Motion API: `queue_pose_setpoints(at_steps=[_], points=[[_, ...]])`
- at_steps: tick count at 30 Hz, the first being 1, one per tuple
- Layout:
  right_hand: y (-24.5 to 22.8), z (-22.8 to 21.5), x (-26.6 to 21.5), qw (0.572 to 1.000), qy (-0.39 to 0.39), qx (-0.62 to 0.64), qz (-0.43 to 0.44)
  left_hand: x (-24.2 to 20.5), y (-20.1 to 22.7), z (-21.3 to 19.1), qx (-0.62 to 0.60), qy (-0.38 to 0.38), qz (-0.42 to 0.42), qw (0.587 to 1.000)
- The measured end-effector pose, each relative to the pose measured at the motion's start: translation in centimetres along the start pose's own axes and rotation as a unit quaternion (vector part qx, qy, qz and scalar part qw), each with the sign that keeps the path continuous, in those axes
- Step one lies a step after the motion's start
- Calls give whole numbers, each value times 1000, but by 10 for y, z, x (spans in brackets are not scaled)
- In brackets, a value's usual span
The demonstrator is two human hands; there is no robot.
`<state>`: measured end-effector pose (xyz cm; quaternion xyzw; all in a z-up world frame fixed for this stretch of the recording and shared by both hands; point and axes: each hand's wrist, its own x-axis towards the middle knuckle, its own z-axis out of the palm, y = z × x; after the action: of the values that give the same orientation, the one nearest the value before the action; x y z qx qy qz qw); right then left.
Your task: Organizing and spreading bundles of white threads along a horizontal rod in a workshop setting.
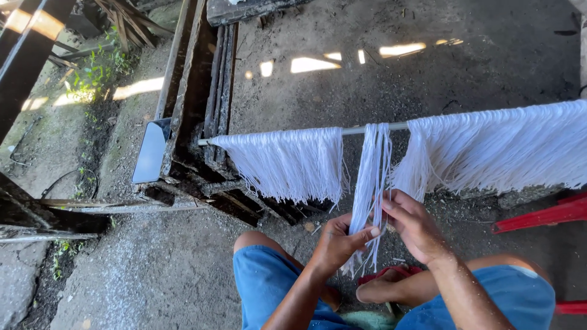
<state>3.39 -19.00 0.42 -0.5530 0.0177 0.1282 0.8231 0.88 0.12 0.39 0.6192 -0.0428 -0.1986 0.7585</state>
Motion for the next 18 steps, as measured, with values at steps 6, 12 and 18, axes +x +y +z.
queue_pose_setpoints(at_steps=[6,12,18], points=[[-7,29,-3,998,39,-36,-40,0,9,5,-81,9,70,994],[13,4,2,998,55,-11,-23,5,-1,-3,-82,55,75,992],[26,-15,-2,1000,21,-2,-18,2,0,2,-234,61,81,967]])
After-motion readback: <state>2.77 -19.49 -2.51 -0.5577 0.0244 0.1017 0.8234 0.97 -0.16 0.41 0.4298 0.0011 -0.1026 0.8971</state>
